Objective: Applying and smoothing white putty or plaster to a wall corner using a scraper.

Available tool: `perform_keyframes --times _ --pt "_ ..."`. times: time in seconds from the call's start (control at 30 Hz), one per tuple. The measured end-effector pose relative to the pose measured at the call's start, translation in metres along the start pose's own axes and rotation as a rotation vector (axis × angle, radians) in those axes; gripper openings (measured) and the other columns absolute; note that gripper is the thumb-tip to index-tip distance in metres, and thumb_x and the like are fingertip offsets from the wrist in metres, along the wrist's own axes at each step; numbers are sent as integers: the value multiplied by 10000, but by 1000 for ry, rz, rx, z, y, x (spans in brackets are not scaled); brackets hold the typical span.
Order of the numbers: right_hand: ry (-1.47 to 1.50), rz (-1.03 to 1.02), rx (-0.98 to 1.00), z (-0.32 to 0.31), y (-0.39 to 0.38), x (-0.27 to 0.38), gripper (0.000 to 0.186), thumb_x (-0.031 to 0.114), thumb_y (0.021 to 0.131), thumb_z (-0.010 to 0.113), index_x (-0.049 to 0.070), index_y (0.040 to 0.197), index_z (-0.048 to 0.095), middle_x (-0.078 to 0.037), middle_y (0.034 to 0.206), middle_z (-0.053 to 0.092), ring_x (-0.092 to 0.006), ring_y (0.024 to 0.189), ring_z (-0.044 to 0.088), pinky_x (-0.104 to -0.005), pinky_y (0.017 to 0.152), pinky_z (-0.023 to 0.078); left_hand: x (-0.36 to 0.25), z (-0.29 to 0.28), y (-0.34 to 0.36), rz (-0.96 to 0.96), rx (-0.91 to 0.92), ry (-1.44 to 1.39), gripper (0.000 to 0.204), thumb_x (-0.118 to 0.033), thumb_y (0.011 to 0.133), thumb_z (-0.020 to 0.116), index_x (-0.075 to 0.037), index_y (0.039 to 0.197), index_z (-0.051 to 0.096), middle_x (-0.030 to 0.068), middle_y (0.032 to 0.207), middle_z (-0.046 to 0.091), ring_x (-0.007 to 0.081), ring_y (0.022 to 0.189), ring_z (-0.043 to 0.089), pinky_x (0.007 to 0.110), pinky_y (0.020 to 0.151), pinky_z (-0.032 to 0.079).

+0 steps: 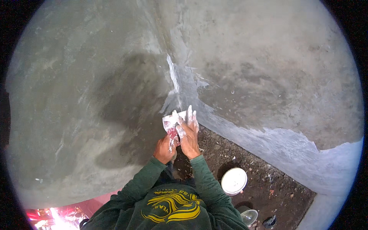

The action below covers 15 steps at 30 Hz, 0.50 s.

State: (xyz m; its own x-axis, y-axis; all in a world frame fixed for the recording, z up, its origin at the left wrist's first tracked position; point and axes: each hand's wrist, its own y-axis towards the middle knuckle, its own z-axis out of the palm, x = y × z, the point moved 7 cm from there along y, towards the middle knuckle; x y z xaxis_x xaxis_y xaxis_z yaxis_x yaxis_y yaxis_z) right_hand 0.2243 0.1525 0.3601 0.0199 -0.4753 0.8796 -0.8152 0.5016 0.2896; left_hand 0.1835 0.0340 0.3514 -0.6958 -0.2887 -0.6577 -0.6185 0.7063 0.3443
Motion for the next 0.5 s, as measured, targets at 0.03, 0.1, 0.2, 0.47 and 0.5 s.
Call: perform_keyframes --times 0.03,0.1,0.2,0.47,0.5 --pt "4 2 6 6 1 4 426 279 966 459 154 1363 548 -153 1598 130 -390 1461 93 -468 1162 83 14 7 -1 -94 67 23 328 -111 850 584 61 1125 530 269 917 630 442 813 605 517 721 477" --pt "67 -41 38 19 5 32 428 284 966 459 137 1357 552 -154 1597 136 -391 1461 91 -469 1162 84 39 10 -10 -71 -18 115 354 -109 842 590 61 1147 525 274 931 633 443 829 608 514 751 481" --pt "146 -65 66 23 21 49 469 301 958 472 100 1379 517 -146 1595 152 -380 1452 139 -473 1165 105 62 7 -6 -184 38 132 411 -118 834 606 47 1200 516 275 994 641 444 891 610 505 837 480" --pt "848 378 -13 67 180 -20 538 295 961 411 146 1476 362 -135 1303 545 -235 1131 542 -393 975 414 136 -5 -45 -298 108 177 412 -191 882 579 30 1222 507 241 1061 645 427 900 626 491 832 496" --pt "902 431 -3 73 199 -31 482 269 957 402 142 1422 416 -96 1165 606 -203 994 586 -359 864 450 145 2 -46 -394 216 181 427 -203 882 578 34 1230 502 249 1063 641 425 911 624 500 837 493"
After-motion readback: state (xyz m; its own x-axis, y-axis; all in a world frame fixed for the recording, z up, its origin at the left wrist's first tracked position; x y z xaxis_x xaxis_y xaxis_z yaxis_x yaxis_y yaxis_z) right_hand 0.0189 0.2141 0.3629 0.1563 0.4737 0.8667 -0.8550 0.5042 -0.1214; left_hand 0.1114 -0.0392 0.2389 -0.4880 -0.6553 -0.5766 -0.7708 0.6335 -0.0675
